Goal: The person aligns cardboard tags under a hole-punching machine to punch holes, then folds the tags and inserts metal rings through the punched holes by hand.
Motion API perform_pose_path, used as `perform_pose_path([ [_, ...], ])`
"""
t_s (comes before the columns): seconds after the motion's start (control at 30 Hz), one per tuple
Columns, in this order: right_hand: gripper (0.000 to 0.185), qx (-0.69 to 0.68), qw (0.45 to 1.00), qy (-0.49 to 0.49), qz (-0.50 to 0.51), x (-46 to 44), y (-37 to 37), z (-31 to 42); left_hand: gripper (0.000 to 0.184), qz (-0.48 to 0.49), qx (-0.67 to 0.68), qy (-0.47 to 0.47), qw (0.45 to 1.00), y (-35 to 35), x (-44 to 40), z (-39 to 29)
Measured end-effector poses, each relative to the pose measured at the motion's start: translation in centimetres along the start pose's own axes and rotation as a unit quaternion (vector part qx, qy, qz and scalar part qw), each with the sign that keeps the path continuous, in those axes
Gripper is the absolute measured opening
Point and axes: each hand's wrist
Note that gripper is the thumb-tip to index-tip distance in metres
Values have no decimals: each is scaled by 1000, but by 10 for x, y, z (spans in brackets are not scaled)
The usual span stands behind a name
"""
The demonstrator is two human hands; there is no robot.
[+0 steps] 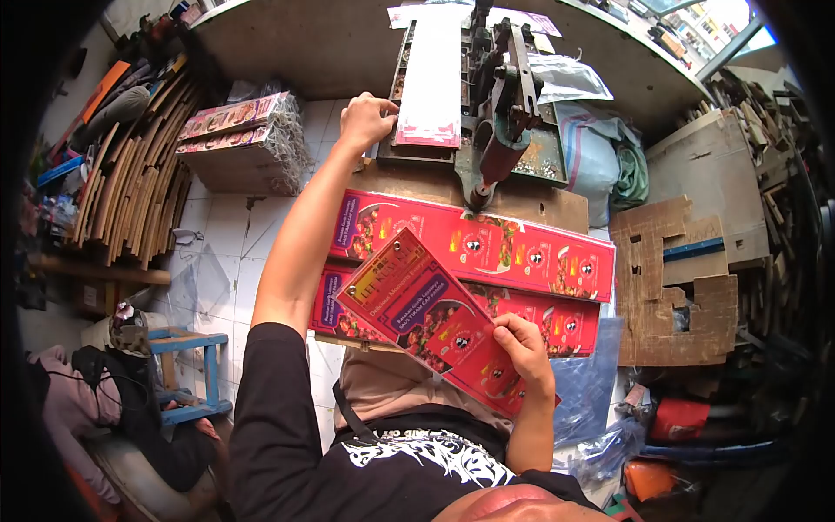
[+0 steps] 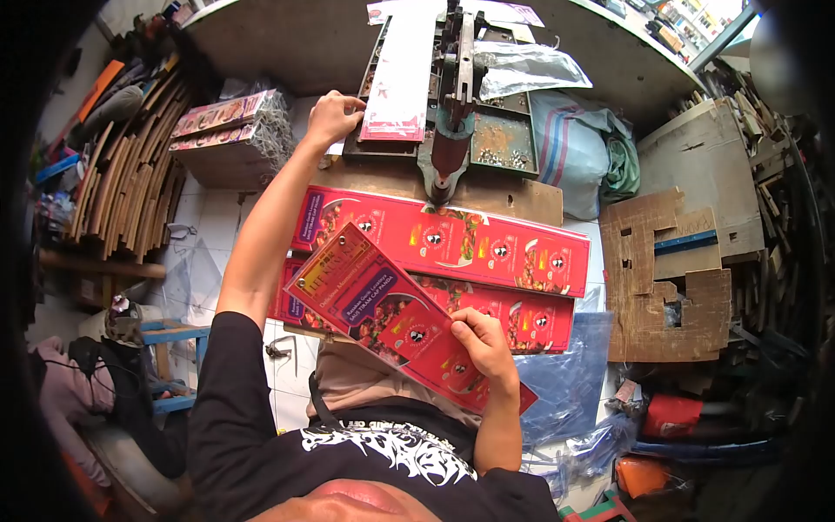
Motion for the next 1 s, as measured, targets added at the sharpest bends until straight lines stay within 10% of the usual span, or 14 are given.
perform_pose_path([
  [0.77,16,-2,999,30,-27,4,-5,5,9,63,-85,-229,968,103,46,-10],
  [0.87,16,8,998,21,-62,6,-3,7,10,44,182,-83,979,126,83,-10],
  [1.0,17,22,993,9,-114,4,-2,13,10,90,642,5,761,151,156,-38],
])
Point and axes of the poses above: each hand's wrist, its own x-axis away from the middle knuckle, its own y-axis out of the back of the hand, z = x × y, and after that the axes turned 3 degrees about -y, right-handed
